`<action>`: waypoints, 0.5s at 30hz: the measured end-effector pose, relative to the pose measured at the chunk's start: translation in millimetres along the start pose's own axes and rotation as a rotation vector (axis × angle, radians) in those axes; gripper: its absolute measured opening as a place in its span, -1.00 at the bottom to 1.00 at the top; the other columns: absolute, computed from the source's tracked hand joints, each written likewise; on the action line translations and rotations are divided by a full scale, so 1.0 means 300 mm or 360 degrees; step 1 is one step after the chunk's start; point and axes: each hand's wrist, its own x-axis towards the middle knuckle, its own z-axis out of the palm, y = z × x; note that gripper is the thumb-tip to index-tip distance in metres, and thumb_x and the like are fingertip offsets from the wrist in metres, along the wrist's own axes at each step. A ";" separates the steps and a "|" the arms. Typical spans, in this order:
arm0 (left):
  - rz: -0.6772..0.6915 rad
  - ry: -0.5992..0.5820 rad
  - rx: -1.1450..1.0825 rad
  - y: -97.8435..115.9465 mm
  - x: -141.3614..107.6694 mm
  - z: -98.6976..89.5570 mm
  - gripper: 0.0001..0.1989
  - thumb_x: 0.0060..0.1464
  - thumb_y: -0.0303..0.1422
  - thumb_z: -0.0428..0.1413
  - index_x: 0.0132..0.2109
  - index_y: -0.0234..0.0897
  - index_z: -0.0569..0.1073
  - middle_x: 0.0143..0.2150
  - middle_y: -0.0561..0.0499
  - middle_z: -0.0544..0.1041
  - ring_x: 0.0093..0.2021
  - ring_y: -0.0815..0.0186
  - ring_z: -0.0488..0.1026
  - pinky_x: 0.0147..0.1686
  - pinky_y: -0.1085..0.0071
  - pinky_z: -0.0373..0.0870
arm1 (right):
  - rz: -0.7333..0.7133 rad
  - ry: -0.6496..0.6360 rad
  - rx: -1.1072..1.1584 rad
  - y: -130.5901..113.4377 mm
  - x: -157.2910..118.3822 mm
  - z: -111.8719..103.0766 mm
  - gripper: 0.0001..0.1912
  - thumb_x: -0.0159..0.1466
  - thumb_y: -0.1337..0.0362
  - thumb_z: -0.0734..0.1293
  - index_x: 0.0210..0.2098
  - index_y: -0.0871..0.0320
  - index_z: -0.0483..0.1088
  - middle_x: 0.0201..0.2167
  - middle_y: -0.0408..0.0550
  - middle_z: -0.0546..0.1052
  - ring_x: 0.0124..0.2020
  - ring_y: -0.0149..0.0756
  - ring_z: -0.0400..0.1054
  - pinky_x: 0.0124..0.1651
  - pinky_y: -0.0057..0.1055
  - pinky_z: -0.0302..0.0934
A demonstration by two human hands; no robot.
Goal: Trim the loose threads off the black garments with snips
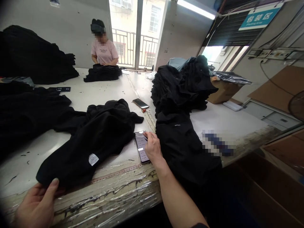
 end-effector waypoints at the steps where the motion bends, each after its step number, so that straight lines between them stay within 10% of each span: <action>1: -0.0001 -0.0020 -0.0005 0.018 -0.013 0.002 -0.46 -0.18 -0.05 0.23 -0.03 -0.13 0.43 -0.23 0.06 0.57 -0.18 0.11 0.52 0.00 0.11 0.36 | 0.0055 0.0033 0.0002 0.007 -0.005 -0.006 -0.39 0.05 0.65 0.06 0.05 0.27 0.31 -0.03 0.06 0.49 0.11 -0.22 0.26 0.17 -0.27 0.15; 15: 0.0072 -0.0182 -0.0039 0.019 -0.014 0.004 -0.46 -0.30 -0.07 0.32 -0.09 -0.04 0.47 -0.25 0.15 0.57 -0.12 0.15 0.50 0.13 0.08 0.26 | 0.0424 -0.0055 0.0000 0.053 -0.033 -0.010 -0.50 0.12 0.58 0.10 0.04 0.25 0.31 -0.19 0.06 0.56 -0.12 -0.23 0.44 -0.05 -0.40 0.26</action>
